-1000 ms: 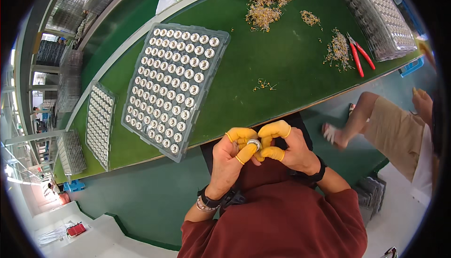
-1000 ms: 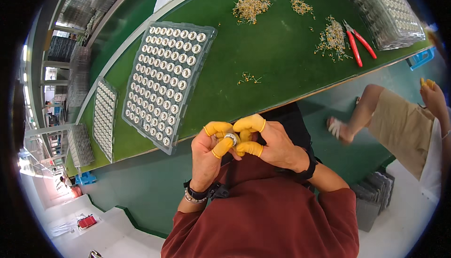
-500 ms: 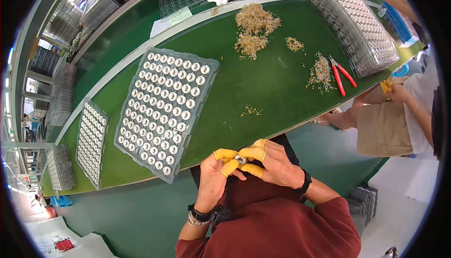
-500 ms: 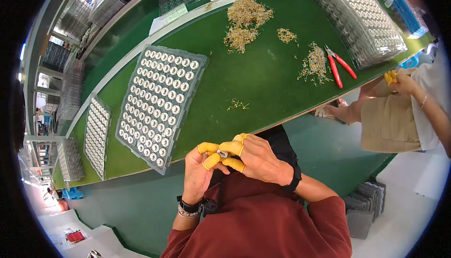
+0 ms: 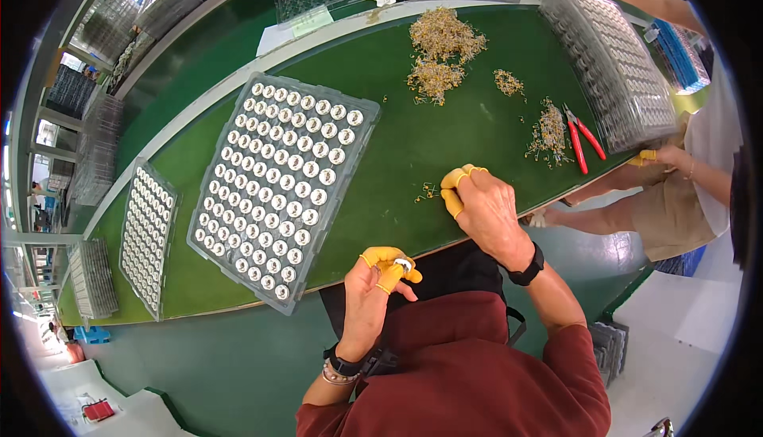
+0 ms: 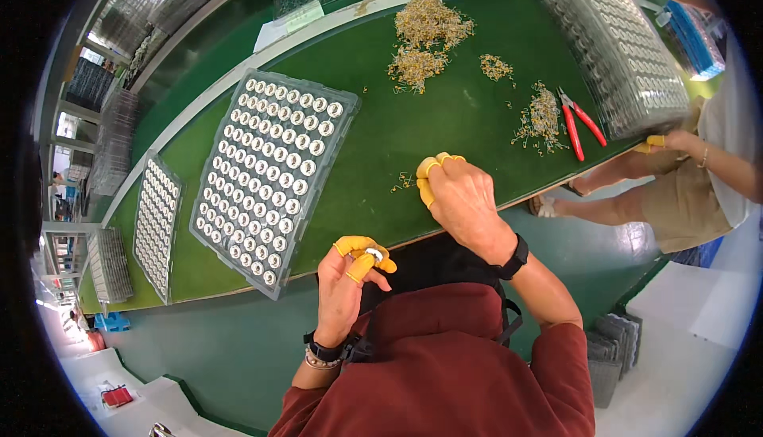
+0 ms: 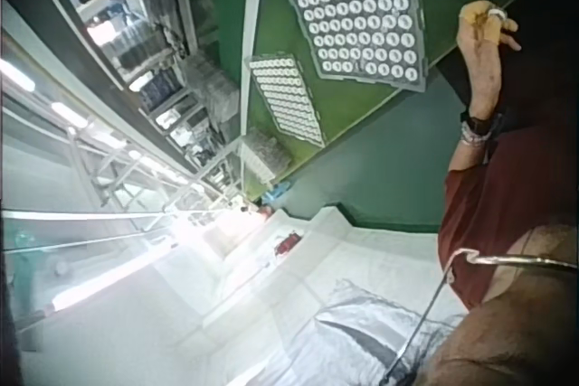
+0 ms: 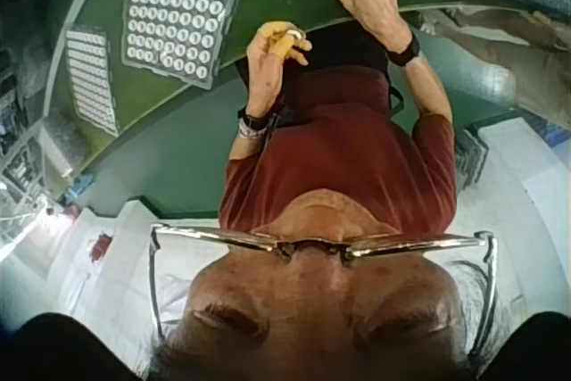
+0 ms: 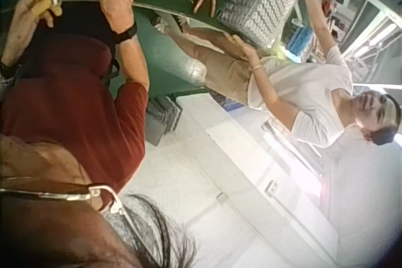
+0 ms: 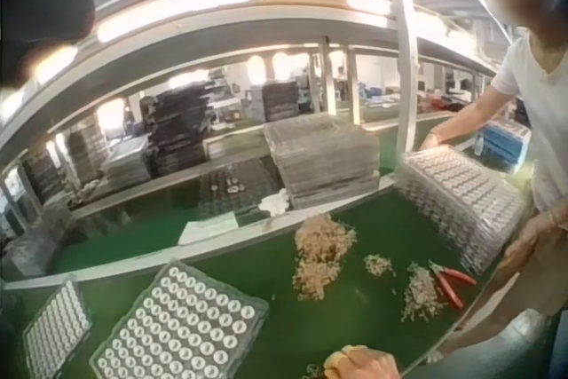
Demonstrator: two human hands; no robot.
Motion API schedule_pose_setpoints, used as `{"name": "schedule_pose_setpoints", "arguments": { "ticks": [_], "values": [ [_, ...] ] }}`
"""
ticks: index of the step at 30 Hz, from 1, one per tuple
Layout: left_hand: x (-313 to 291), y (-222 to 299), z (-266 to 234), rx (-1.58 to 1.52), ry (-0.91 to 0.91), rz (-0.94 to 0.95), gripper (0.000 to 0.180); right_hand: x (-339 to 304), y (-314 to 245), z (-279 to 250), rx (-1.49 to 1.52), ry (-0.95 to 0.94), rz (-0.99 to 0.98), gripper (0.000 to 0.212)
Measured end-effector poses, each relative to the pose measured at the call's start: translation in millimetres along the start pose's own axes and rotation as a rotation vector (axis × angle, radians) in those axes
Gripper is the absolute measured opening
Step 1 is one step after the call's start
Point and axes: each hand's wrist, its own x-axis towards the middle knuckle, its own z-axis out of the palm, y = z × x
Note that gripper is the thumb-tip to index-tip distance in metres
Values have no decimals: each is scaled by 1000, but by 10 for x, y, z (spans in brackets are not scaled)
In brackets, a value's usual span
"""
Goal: Assembling small electronic or mechanical components by hand at a workbench.
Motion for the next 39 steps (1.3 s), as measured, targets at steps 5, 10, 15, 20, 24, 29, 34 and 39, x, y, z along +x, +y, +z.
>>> {"name": "schedule_pose_setpoints", "arguments": {
  "ticks": [5,10,15,20,24,29,34,39],
  "values": [
    [20,-17,-35,-9,-4,3,17,-10,111,-90,-62,69,134,11],
    [47,-29,-55,-30,6,-7,17,9,21,-153,97,72,-2,19],
    [39,-30,-67,-1,22,-27,17,29,-93,-41,53,-21,-116,21],
    [33,-48,-84,-54,24,-6,20,7,-5,69,-55,-52,-113,16],
    [31,-43,-72,-56,25,-4,20,3,-71,5,-36,-37,-122,16],
    [53,-40,-40,-69,24,-18,19,-64,-91,-31,327,-76,119,12],
    [74,-27,-2,-80,-8,-29,17,-181,-342,-157,854,-180,389,7],
    [43,4,25,-121,-61,-3,17,-342,-506,-90,1193,-217,473,9]
  ]
}}
